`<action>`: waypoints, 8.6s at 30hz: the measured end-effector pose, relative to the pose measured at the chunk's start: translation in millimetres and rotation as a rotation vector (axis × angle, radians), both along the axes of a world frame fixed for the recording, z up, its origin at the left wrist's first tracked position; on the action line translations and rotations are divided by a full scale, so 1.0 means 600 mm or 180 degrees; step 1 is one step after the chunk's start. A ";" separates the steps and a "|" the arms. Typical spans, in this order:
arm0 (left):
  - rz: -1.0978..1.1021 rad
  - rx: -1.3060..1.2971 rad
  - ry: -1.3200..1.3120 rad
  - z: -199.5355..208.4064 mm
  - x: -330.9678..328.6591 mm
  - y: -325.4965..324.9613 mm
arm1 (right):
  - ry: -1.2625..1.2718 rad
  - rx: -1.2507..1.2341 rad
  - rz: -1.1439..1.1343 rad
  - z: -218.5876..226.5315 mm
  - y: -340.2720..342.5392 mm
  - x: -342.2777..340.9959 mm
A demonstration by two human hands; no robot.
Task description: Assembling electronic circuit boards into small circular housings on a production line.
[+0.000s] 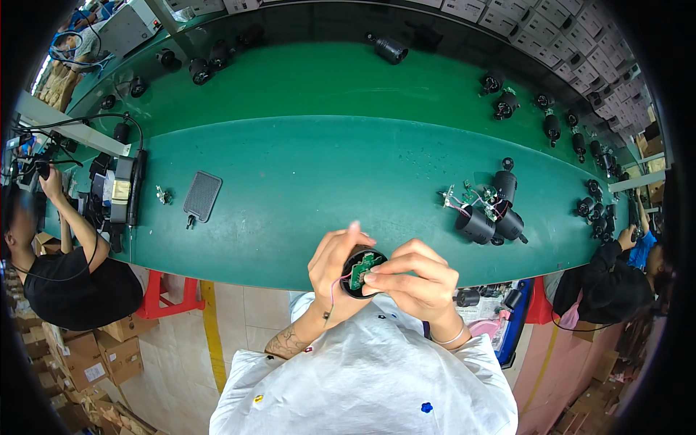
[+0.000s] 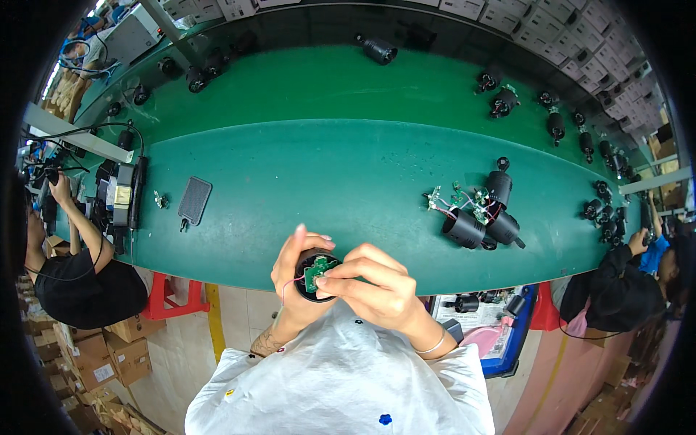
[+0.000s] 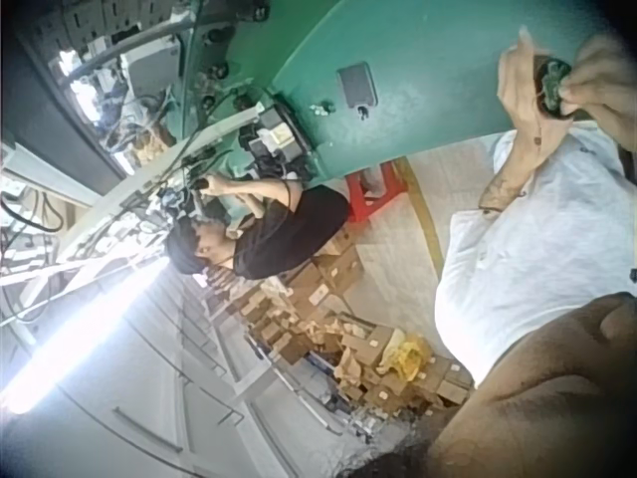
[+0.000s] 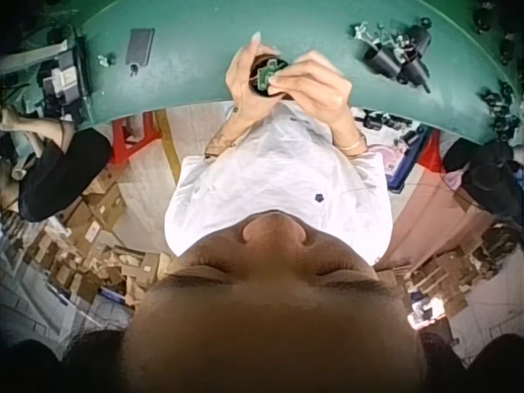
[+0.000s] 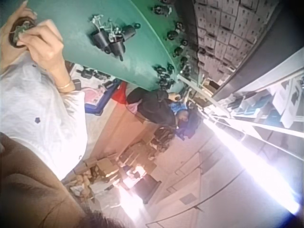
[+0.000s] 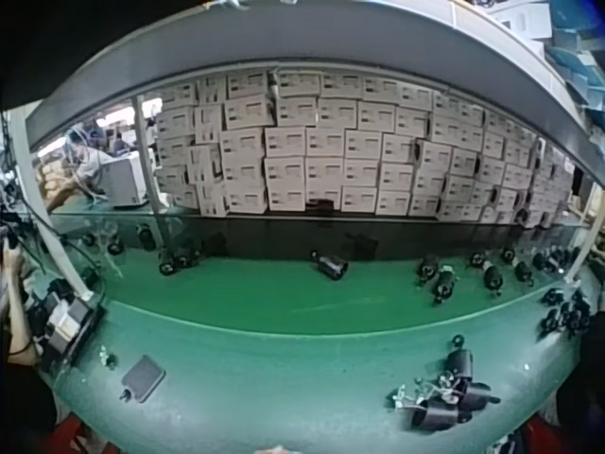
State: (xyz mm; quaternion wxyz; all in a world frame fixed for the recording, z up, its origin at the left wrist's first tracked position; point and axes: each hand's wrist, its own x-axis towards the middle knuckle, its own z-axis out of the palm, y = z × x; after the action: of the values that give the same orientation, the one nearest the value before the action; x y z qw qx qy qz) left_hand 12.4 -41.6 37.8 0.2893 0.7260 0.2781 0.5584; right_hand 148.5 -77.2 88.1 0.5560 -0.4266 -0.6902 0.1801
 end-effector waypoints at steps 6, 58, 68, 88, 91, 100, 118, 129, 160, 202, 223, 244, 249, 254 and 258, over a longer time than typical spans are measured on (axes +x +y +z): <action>0.0471 -0.0056 -0.0299 -0.004 0.011 -0.002 | -0.0017 -0.0136 0.0066 0.006 0.001 -0.011; 0.0861 0.0137 0.0457 0.022 -0.001 0.008 | 0.0521 -0.1047 -0.0194 -0.001 0.025 -0.029; 0.0819 -0.0373 0.0009 0.029 -0.004 0.017 | 0.1850 -0.0925 0.0642 -0.015 0.032 -0.006; -0.0054 -0.0959 0.0140 0.021 -0.001 0.008 | 0.1025 0.0044 -0.0809 -0.019 0.017 -0.043; -0.0029 -0.0966 0.0080 0.026 -0.012 0.008 | 0.0947 -0.0224 -0.0652 -0.002 0.015 -0.036; -0.0208 -0.0694 -0.0494 0.014 -0.006 0.009 | 0.0874 -0.0824 -0.0193 0.017 0.022 -0.026; 0.0440 -0.0241 -0.0768 -0.009 0.008 0.012 | 0.0324 -0.0840 -0.0361 0.003 0.021 -0.047; 0.0669 0.0044 -0.0385 -0.006 0.001 0.004 | 0.2950 -0.1936 0.0810 -0.017 0.025 -0.065; 0.0677 -0.0334 0.0005 -0.005 -0.005 0.007 | 0.2742 -0.1404 0.0590 -0.056 0.035 -0.048; 0.0484 -0.1137 -0.0115 -0.033 -0.014 0.023 | 0.2124 -0.0811 -0.2782 -0.132 0.271 0.229; -0.1548 -0.3324 -0.1938 -0.001 -0.024 0.020 | 0.0562 -0.2241 0.1376 -0.044 -0.009 0.096; -0.3331 -0.2957 -0.1397 0.026 -0.028 -0.014 | 0.2882 -0.1595 0.1385 -0.104 0.044 0.059; -0.3598 -0.3281 -0.1768 0.028 -0.028 -0.010 | 0.2530 -0.1354 0.0863 -0.079 0.037 0.046; -0.3776 -0.3599 -0.1844 0.021 -0.036 0.000 | 0.0958 -0.0666 -0.0031 -0.046 0.034 0.052; -0.3630 -0.3667 -0.1307 0.027 -0.044 0.007 | -0.0361 -0.0247 -0.0199 -0.009 0.034 0.082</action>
State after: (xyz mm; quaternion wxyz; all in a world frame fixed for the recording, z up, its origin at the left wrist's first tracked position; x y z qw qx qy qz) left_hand -14.3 -37.3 54.0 0.8984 0.3778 0.0518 0.2180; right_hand 197.8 -56.8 82.6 0.5043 -0.4787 -0.6995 0.1648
